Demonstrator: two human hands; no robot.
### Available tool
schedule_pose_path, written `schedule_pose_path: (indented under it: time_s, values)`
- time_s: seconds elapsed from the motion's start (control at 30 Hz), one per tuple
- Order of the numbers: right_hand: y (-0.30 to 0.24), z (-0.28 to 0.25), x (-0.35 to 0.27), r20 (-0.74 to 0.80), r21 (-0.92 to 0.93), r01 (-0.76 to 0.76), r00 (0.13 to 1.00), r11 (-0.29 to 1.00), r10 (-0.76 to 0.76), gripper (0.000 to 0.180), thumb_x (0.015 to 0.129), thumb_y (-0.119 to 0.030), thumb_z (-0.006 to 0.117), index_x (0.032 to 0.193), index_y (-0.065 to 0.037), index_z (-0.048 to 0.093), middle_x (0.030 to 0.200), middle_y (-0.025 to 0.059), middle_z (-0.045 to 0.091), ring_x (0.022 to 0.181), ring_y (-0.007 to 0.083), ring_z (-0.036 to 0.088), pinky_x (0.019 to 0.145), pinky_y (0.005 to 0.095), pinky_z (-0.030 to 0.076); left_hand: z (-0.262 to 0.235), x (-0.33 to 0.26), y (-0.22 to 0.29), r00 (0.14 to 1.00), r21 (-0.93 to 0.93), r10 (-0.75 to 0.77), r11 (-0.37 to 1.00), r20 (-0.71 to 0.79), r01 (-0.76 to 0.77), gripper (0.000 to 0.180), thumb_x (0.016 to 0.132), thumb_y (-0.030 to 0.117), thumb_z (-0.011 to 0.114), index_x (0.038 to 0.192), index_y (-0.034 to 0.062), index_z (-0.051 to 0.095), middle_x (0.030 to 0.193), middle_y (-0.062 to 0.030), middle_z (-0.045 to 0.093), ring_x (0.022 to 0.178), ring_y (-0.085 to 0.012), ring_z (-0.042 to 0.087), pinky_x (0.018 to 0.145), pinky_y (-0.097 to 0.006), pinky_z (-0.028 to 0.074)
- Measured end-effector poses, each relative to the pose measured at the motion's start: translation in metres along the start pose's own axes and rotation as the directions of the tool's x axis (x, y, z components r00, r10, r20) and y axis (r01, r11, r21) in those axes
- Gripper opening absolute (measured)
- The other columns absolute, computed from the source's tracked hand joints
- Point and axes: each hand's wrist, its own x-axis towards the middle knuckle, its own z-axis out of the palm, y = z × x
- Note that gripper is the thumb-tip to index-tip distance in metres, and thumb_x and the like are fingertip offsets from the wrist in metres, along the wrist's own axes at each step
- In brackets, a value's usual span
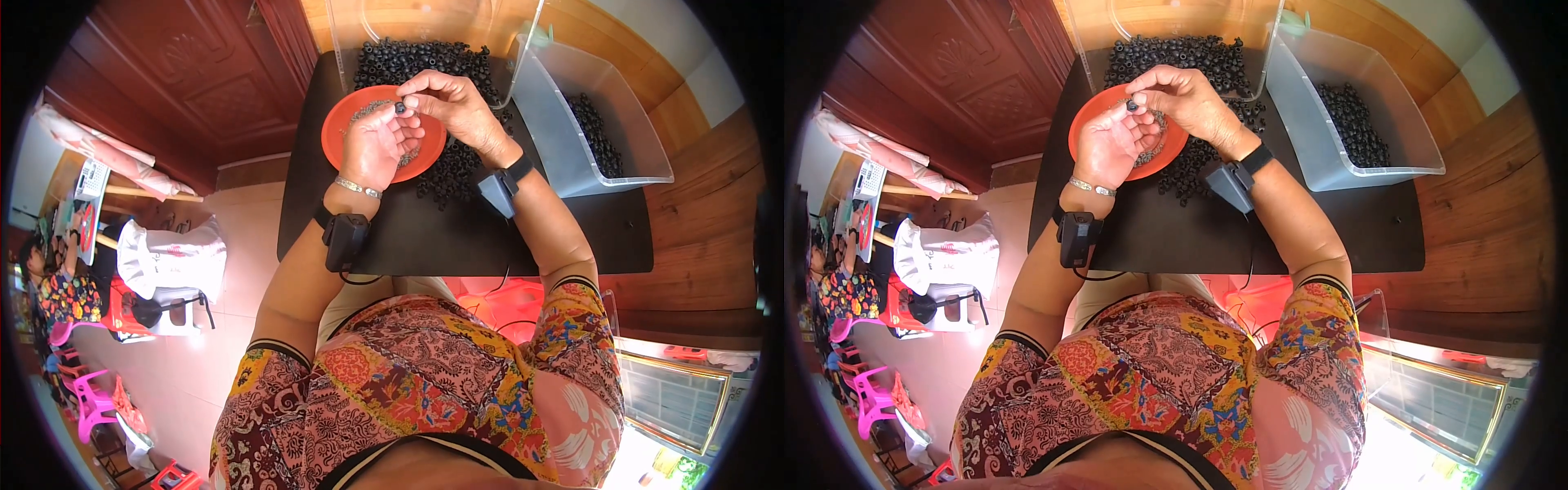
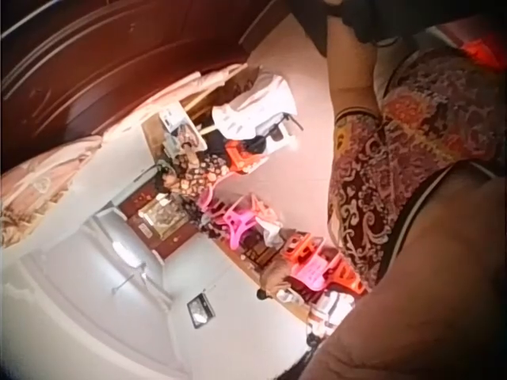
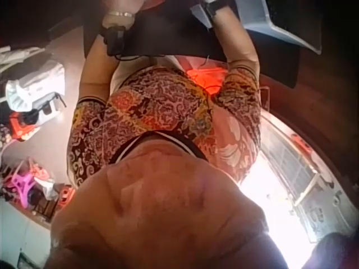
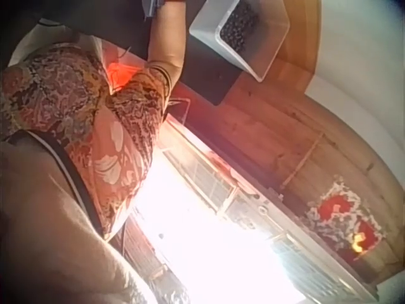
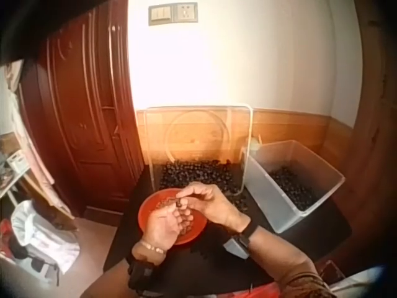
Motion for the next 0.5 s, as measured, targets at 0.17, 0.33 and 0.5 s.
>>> schedule_pose_path:
  time_s: [0.17, 0.33, 0.5]
  values:
    - [0.001, 0.008, -0.001, -0.056, -0.113, 0.052, 0.997, 0.992, -0.059, 0.012, 0.086, -0.003, 0.062, 0.098, 0.0, 0.065, 0.09, 0.0017, 0.061, 0.084, 0.0084, 0.059, 0.079, 0.023, 0.049, 0.0, 0.0, 0.0, 0.999, -0.003, -0.007, 1.0, -0.052, 0.007, 0.021, 0.087, 0.024, 0.051, 0.092, 0.005, 0.058, 0.084, -0.007, 0.06, 0.077, -0.0208, 0.059, 0.072, -0.033, 0.044]
    - [0.001, 0.01, -0.002, -0.098, -0.168, 0.102, 0.988, 0.98, -0.12, 0.011, 0.085, -0.003, 0.063, 0.096, -0.001, 0.065, 0.089, 0.0015, 0.061, 0.085, 0.0078, 0.059, 0.078, 0.0229, 0.05, 0.002, -0.001, -0.001, 0.998, 0.035, -0.015, 0.999, -0.069, 0.017, 0.019, 0.088, 0.023, 0.05, 0.091, 0.0058, 0.057, 0.084, -0.0066, 0.059, 0.077, -0.0204, 0.059, 0.071, -0.032, 0.044]
    - [0.005, 0.012, -0.002, -0.092, -0.252, 0.082, 0.99, 0.964, -0.109, 0.012, 0.083, -0.001, 0.066, 0.094, -0.002, 0.066, 0.088, 0.0017, 0.061, 0.083, 0.0079, 0.058, 0.075, 0.0227, 0.049, -0.012, 0.004, -0.004, 1.0, 0.01, -0.025, 1.0, -0.004, 0.025, 0.024, 0.093, 0.025, 0.047, 0.098, 0.0033, 0.056, 0.091, -0.009, 0.061, 0.086, -0.0225, 0.059, 0.08, -0.036, 0.047]
